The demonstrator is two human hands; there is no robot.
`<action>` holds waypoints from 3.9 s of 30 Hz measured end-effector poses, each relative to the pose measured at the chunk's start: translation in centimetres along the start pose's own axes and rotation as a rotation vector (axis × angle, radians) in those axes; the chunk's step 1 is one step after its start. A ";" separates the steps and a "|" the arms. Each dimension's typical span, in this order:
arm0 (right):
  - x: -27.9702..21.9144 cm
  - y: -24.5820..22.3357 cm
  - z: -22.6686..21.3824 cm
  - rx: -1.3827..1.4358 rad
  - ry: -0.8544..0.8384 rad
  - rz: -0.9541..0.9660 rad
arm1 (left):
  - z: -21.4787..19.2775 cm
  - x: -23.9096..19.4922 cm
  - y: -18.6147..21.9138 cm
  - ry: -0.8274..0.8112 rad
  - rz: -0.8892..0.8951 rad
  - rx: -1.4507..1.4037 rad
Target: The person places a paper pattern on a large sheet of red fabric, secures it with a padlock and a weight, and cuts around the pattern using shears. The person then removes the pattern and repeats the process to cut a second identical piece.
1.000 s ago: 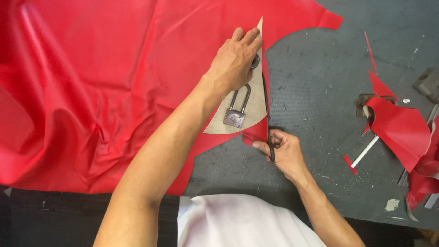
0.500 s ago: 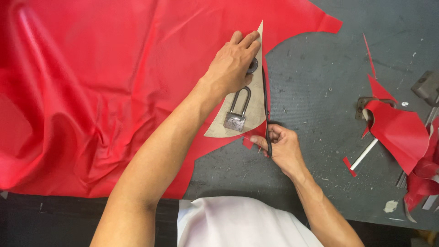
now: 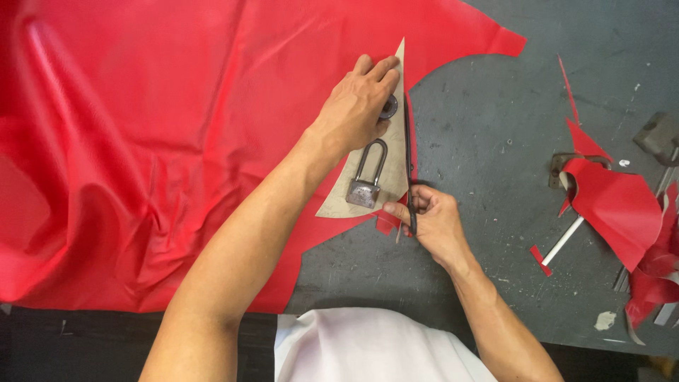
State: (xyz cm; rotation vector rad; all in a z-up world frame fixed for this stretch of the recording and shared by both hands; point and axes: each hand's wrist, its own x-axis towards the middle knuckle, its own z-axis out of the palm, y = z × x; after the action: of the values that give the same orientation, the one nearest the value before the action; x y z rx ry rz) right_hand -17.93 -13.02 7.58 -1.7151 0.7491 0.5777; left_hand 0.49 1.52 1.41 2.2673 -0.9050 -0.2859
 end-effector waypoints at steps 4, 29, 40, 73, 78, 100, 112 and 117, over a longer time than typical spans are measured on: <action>0.0 -0.1 0.1 0.053 0.002 0.021 | 0.1 0.0 0.0 0.017 0.019 -0.016; 3.0 -2.8 0.3 0.089 0.007 0.010 | -0.3 -0.2 -0.3 0.026 -0.012 -0.097; 3.8 -3.1 0.5 0.118 -0.005 -0.022 | -0.5 -0.4 -0.3 0.018 -0.020 -0.129; 6.7 -4.6 -0.4 0.126 -0.015 -0.062 | -1.4 -0.4 0.1 -0.004 -0.036 -0.169; 6.5 -4.6 -0.4 0.129 -0.003 -0.015 | -1.4 -0.4 0.0 0.017 -0.002 -0.170; -0.2 -3.2 -5.0 -0.141 -0.091 0.182 | -2.3 0.4 -0.9 -0.148 0.049 -0.074; -8.8 5.1 -10.3 -0.249 0.115 0.198 | 0.1 0.2 0.9 0.085 0.033 0.032; -8.3 5.5 -14.6 -0.464 -0.180 0.169 | -1.6 -2.1 2.9 0.358 0.027 -0.063</action>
State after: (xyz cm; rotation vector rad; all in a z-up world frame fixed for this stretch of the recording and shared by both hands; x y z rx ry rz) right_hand -27.58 -26.50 13.65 -1.9965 0.6678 1.0734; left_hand -1.93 2.20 4.46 2.1532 -0.7266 0.1018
